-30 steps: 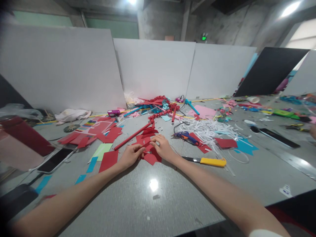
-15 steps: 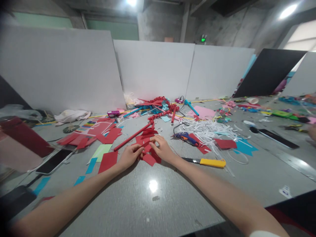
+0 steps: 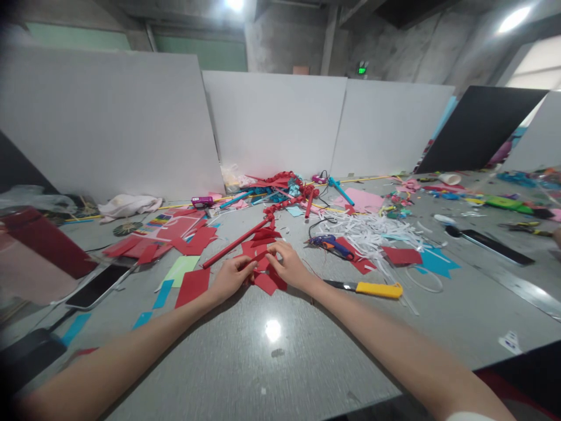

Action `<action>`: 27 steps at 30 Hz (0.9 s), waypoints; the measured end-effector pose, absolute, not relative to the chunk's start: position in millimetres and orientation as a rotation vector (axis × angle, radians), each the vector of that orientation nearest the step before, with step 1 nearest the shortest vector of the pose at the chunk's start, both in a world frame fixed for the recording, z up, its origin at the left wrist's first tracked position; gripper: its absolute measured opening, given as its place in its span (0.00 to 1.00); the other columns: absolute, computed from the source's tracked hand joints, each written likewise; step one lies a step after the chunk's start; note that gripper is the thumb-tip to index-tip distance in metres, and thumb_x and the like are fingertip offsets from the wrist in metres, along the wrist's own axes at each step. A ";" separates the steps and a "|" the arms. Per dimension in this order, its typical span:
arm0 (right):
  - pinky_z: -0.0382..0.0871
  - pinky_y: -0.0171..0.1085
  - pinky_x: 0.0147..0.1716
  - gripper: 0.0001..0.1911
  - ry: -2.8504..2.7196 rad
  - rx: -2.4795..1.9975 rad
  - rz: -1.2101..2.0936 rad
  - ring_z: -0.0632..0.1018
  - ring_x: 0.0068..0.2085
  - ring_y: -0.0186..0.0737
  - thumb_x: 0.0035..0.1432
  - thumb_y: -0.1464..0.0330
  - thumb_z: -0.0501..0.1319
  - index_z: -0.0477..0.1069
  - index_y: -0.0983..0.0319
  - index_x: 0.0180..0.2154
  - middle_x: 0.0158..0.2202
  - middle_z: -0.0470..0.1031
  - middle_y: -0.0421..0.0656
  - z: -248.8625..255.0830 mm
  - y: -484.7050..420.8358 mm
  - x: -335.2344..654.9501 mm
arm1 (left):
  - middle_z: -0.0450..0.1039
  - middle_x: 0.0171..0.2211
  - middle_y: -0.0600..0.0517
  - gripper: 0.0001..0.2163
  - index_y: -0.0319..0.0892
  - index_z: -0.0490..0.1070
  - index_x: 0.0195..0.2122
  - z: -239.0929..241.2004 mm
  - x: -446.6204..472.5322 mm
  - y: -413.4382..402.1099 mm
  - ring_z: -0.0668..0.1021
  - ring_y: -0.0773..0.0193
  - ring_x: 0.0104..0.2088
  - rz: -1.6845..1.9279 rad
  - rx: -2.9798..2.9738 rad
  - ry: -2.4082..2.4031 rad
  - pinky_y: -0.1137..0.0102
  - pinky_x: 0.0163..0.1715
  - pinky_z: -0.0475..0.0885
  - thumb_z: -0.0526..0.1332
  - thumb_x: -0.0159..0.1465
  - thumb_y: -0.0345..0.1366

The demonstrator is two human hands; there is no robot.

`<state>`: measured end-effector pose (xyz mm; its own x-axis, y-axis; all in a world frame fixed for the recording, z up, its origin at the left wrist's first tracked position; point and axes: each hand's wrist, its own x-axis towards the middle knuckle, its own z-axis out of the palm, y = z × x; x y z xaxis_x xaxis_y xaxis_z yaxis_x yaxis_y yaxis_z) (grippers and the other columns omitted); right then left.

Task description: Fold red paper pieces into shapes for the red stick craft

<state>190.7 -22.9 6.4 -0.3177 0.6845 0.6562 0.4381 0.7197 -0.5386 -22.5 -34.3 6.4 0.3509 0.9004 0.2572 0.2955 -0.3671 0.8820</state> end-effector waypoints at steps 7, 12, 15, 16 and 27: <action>0.68 0.44 0.46 0.06 -1.969 -0.855 0.332 0.75 0.42 0.45 0.70 0.66 0.58 0.70 0.58 0.38 0.37 0.75 0.44 7.1 -24.4 190.5 | 0.72 0.19 0.52 0.25 0.41 0.71 0.23 1.3 -21.9 -32.0 0.72 0.65 0.20 0.999 1.791 1.021 0.71 0.26 0.65 0.52 0.71 0.52; 0.68 0.44 0.45 0.07 -1.972 -0.854 0.346 0.74 0.41 0.45 0.70 0.65 0.57 0.70 0.58 0.38 0.37 0.74 0.45 7.6 -25.2 190.7 | 0.70 0.17 0.52 0.27 0.41 0.70 0.22 -0.5 -22.1 -31.2 0.71 0.65 0.19 0.978 1.750 1.034 0.71 0.24 0.64 0.50 0.71 0.54; 0.68 0.43 0.45 0.08 -1.961 -0.856 0.350 0.74 0.41 0.45 0.70 0.65 0.57 0.70 0.59 0.38 0.37 0.74 0.45 8.0 -25.6 190.4 | 0.70 0.17 0.52 0.25 0.41 0.70 0.23 0.3 -22.3 -31.5 0.71 0.66 0.19 0.971 1.741 1.015 0.72 0.24 0.64 0.51 0.71 0.54; 0.69 0.43 0.45 0.08 -1.958 -0.857 0.350 0.74 0.41 0.45 0.70 0.65 0.57 0.70 0.59 0.38 0.37 0.74 0.45 8.3 -25.8 190.3 | 0.70 0.17 0.53 0.25 0.41 0.69 0.24 0.6 -22.5 -31.7 0.71 0.66 0.19 0.974 1.739 1.010 0.72 0.24 0.64 0.52 0.70 0.54; 0.69 0.43 0.46 0.06 -1.944 -0.835 0.376 0.75 0.42 0.44 0.71 0.65 0.56 0.70 0.58 0.40 0.39 0.74 0.45 11.3 -29.6 190.8 | 0.72 0.20 0.53 0.20 0.42 0.69 0.30 2.3 -22.7 -33.0 0.71 0.67 0.19 0.989 1.656 0.915 0.73 0.22 0.64 0.54 0.70 0.52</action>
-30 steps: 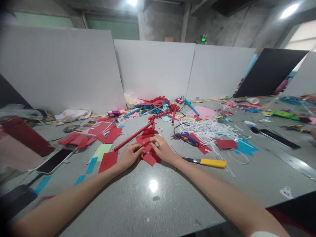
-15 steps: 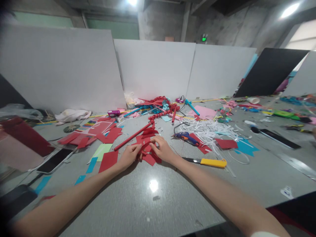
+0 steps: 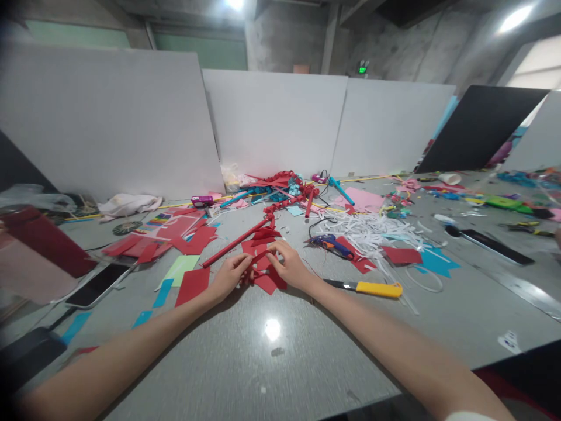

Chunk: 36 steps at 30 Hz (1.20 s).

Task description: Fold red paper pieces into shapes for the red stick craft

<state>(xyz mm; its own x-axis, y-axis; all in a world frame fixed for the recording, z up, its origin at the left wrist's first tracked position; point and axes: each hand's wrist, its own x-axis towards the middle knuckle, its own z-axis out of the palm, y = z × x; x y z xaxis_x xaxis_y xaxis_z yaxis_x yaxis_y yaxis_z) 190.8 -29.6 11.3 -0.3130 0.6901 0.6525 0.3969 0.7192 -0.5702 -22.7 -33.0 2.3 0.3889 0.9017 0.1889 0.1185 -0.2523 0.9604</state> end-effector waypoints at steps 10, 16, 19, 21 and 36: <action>0.69 0.42 0.45 0.06 -1.947 -0.830 0.379 0.74 0.42 0.44 0.71 0.66 0.56 0.71 0.58 0.42 0.39 0.74 0.45 9.8 -28.6 191.0 | 0.68 0.21 0.56 0.19 0.42 0.69 0.30 4.9 -23.4 -33.4 0.69 0.68 0.21 1.015 1.703 0.920 0.73 0.23 0.62 0.55 0.70 0.51; 0.68 0.42 0.44 0.05 -1.956 -0.823 0.373 0.73 0.41 0.43 0.71 0.68 0.56 0.70 0.59 0.42 0.39 0.72 0.45 8.1 -26.9 191.4 | 0.64 0.20 0.58 0.18 0.42 0.69 0.31 6.1 -23.9 -33.4 0.66 0.68 0.20 1.008 1.733 0.952 0.73 0.24 0.60 0.55 0.70 0.50; 0.67 0.41 0.42 0.04 -1.958 -0.830 0.369 0.72 0.39 0.43 0.70 0.68 0.56 0.70 0.59 0.41 0.38 0.72 0.44 8.5 -27.0 191.4 | 0.65 0.20 0.57 0.20 0.41 0.68 0.29 6.8 -23.9 -35.0 0.68 0.67 0.22 1.004 1.802 0.963 0.72 0.26 0.61 0.53 0.71 0.50; 0.67 0.41 0.41 0.04 -1.960 -0.838 0.372 0.72 0.39 0.42 0.70 0.69 0.57 0.70 0.59 0.41 0.37 0.71 0.44 9.2 -27.3 191.2 | 0.68 0.22 0.55 0.20 0.41 0.69 0.29 7.8 -23.5 -36.5 0.69 0.66 0.24 1.008 1.879 0.969 0.72 0.27 0.62 0.53 0.72 0.49; 0.66 0.39 0.40 0.05 -1.929 -0.852 0.402 0.72 0.37 0.41 0.69 0.70 0.57 0.69 0.59 0.37 0.35 0.71 0.42 9.4 -28.7 190.8 | 0.76 0.28 0.53 0.13 0.41 0.71 0.33 6.5 -21.4 -38.5 0.76 0.64 0.28 0.971 2.000 0.974 0.71 0.33 0.66 0.55 0.71 0.42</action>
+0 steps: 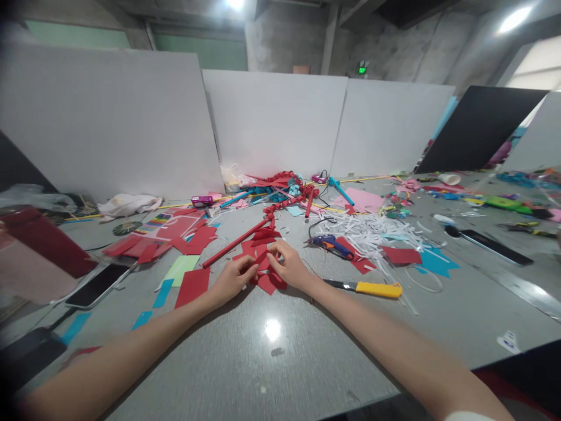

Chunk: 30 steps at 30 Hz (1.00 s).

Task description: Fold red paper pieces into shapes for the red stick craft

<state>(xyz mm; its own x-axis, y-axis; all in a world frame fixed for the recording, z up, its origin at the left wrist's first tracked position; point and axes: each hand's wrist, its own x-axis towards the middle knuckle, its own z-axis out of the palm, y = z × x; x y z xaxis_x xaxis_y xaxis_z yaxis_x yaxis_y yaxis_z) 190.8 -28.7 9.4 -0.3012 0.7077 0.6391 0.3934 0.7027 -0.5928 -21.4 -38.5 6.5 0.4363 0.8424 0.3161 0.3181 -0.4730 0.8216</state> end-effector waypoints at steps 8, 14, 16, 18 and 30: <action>0.66 0.39 0.39 0.07 -1.809 -0.930 0.369 0.73 0.37 0.41 0.69 0.66 0.57 0.70 0.60 0.37 0.35 0.72 0.42 5.5 -23.3 191.6 | 0.74 0.22 0.53 0.19 0.41 0.70 0.28 3.1 -21.4 -34.7 0.72 0.65 0.23 0.964 1.918 1.024 0.71 0.29 0.65 0.53 0.71 0.46; 0.67 0.39 0.38 0.08 -1.755 -0.962 0.339 0.74 0.36 0.41 0.68 0.64 0.58 0.72 0.60 0.36 0.34 0.73 0.42 3.9 -21.3 192.0 | 0.73 0.20 0.54 0.21 0.42 0.70 0.26 2.8 -22.1 -33.8 0.71 0.66 0.20 0.951 1.893 1.063 0.72 0.26 0.64 0.53 0.71 0.47; 0.67 0.39 0.38 0.09 -1.742 -0.964 0.324 0.74 0.35 0.41 0.68 0.64 0.58 0.72 0.60 0.36 0.34 0.74 0.42 3.4 -21.4 192.2 | 0.73 0.20 0.54 0.21 0.41 0.70 0.25 2.8 -22.1 -34.2 0.71 0.67 0.20 0.953 1.912 1.070 0.72 0.27 0.65 0.53 0.71 0.47; 0.67 0.39 0.39 0.09 -1.711 -0.987 0.313 0.74 0.36 0.41 0.68 0.63 0.58 0.72 0.60 0.36 0.34 0.74 0.42 1.8 -20.4 192.8 | 0.73 0.20 0.54 0.21 0.41 0.70 0.25 2.3 -21.8 -34.4 0.71 0.67 0.20 0.953 1.920 1.073 0.72 0.27 0.65 0.53 0.71 0.47; 0.68 0.39 0.40 0.10 -1.659 -0.965 0.371 0.74 0.38 0.42 0.70 0.62 0.57 0.73 0.60 0.43 0.38 0.75 0.44 -0.1 -16.1 194.5 | 0.73 0.21 0.53 0.21 0.41 0.71 0.26 4.0 -22.6 -33.8 0.72 0.65 0.21 0.994 1.880 1.058 0.71 0.28 0.66 0.53 0.71 0.49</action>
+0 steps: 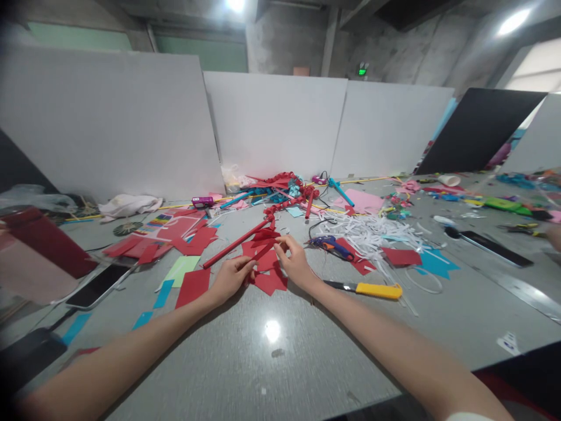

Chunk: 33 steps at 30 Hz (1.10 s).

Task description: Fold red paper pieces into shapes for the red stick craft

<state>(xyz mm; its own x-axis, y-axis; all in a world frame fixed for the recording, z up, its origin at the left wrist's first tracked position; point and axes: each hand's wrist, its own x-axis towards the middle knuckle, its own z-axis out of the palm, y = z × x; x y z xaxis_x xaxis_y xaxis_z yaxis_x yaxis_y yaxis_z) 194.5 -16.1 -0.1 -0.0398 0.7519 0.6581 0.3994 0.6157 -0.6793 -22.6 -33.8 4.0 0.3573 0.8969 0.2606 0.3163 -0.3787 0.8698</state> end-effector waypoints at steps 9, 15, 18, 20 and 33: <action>0.69 0.42 0.44 0.07 -1.775 -0.816 0.470 0.75 0.40 0.42 0.70 0.65 0.57 0.72 0.59 0.41 0.38 0.74 0.43 7.6 -25.3 193.4 | 0.61 0.17 0.56 0.27 0.41 0.64 0.20 2.2 -23.9 -34.6 0.65 0.67 0.20 1.000 1.780 1.084 0.71 0.23 0.59 0.50 0.71 0.55; 0.71 0.43 0.40 0.06 -1.921 -0.711 0.349 0.74 0.39 0.43 0.70 0.67 0.58 0.74 0.57 0.43 0.37 0.73 0.45 11.9 -37.7 192.3 | 0.72 0.26 0.54 0.19 0.40 0.76 0.39 9.5 -24.1 -39.2 0.69 0.67 0.23 0.986 1.911 0.923 0.72 0.26 0.64 0.54 0.71 0.50; 0.72 0.44 0.41 0.07 -1.953 -0.699 0.361 0.76 0.40 0.44 0.70 0.68 0.57 0.73 0.57 0.45 0.38 0.75 0.45 11.3 -39.1 191.6 | 0.76 0.31 0.52 0.19 0.41 0.74 0.49 8.8 -24.4 -40.6 0.69 0.68 0.22 0.961 1.860 0.888 0.73 0.24 0.65 0.55 0.71 0.50; 0.72 0.45 0.44 0.07 -1.951 -0.688 0.373 0.77 0.42 0.44 0.71 0.68 0.57 0.73 0.57 0.46 0.40 0.76 0.46 11.0 -38.6 191.2 | 0.77 0.32 0.51 0.19 0.41 0.73 0.51 7.0 -24.6 -40.3 0.70 0.68 0.22 0.981 1.836 0.886 0.73 0.24 0.66 0.55 0.70 0.50; 0.72 0.43 0.44 0.10 -1.950 -0.774 0.435 0.77 0.41 0.43 0.68 0.64 0.61 0.72 0.57 0.50 0.43 0.77 0.45 6.6 -34.2 192.6 | 0.77 0.31 0.51 0.18 0.41 0.74 0.49 7.1 -24.0 -37.2 0.74 0.66 0.25 1.024 1.781 0.928 0.73 0.26 0.67 0.62 0.67 0.49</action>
<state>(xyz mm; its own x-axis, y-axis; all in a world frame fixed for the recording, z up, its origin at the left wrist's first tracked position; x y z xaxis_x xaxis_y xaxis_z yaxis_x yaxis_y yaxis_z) 192.6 -34.2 6.6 -0.3399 0.6773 0.6525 0.3355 0.7355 -0.5887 -24.0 -37.2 7.1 0.3867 0.8829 0.2665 0.1781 -0.3551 0.9177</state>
